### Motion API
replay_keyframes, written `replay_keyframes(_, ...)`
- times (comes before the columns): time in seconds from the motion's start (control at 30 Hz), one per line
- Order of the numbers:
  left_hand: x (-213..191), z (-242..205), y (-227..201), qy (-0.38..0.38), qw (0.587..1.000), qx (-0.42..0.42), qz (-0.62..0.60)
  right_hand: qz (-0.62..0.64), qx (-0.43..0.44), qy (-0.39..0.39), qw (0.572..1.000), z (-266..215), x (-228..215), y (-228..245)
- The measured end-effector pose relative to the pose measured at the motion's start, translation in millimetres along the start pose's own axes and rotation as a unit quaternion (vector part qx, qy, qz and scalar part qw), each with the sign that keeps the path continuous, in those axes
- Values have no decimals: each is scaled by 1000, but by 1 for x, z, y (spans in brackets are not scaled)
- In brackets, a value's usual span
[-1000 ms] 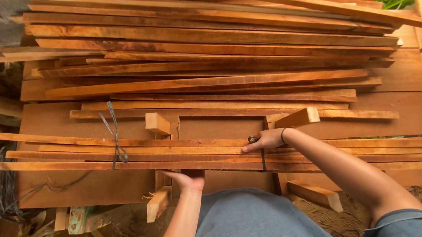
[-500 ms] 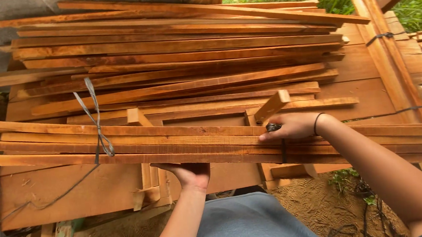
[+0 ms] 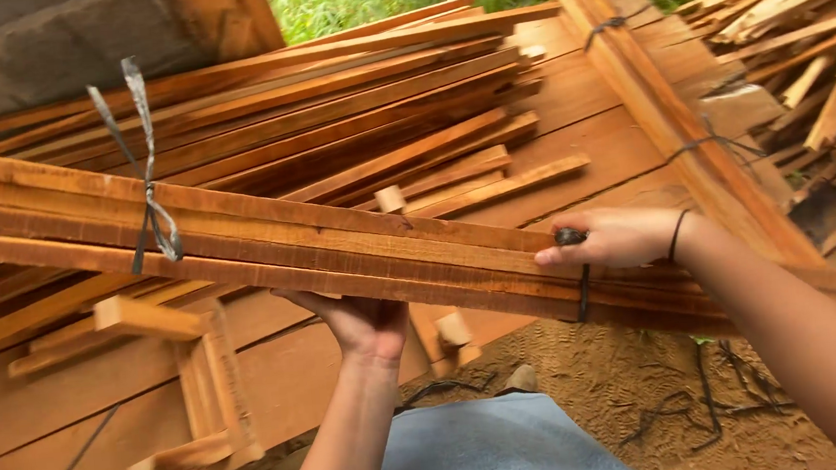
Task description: Organizing long wooden strips into groups and tying them together with plastic ties.
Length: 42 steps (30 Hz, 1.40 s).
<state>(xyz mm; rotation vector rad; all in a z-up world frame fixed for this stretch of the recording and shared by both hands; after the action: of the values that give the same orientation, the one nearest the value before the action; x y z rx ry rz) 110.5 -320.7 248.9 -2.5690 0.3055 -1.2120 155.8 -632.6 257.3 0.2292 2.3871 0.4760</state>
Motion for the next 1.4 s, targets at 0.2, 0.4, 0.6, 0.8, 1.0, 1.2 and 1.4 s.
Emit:
replay_keyframes(0.2,6,31,156,25,997,-46,51,81,-7,-11,997,-6,33,-180)
replay_keyframes(0.4,19,66,295,22,990,-87,108,173,16,-53,983,-22,68,-300)
replay_keyframes(0.6,39,122,397,13,980,-107,168,249,54,-85,963,31,133,-419)
replay_keyframes(0.8,56,194,472,10,967,-132,216,333,99,-96,933,66,154,-467)
replay_keyframes(1.0,77,276,542,-14,952,-145,270,439,125,-179,872,108,143,-506)
replay_keyframes(1.2,98,353,588,-9,938,-157,308,449,185,-130,865,182,136,-536)
replay_keyframes(1.4,78,416,599,-29,922,-152,354,448,209,-68,866,202,94,-527)
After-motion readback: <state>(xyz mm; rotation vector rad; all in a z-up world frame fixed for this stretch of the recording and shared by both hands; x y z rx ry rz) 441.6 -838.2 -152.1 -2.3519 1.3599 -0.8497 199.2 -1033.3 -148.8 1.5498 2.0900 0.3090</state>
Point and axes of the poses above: each hand's wrist, its own z-axis towards the middle knuckle, its own x-axis out of the palm, y = z × x, the point moved 2 cm from there along z, towards the middle knuckle, and after that the axes turned 8 degrees about -z, right-handed, at the moved point
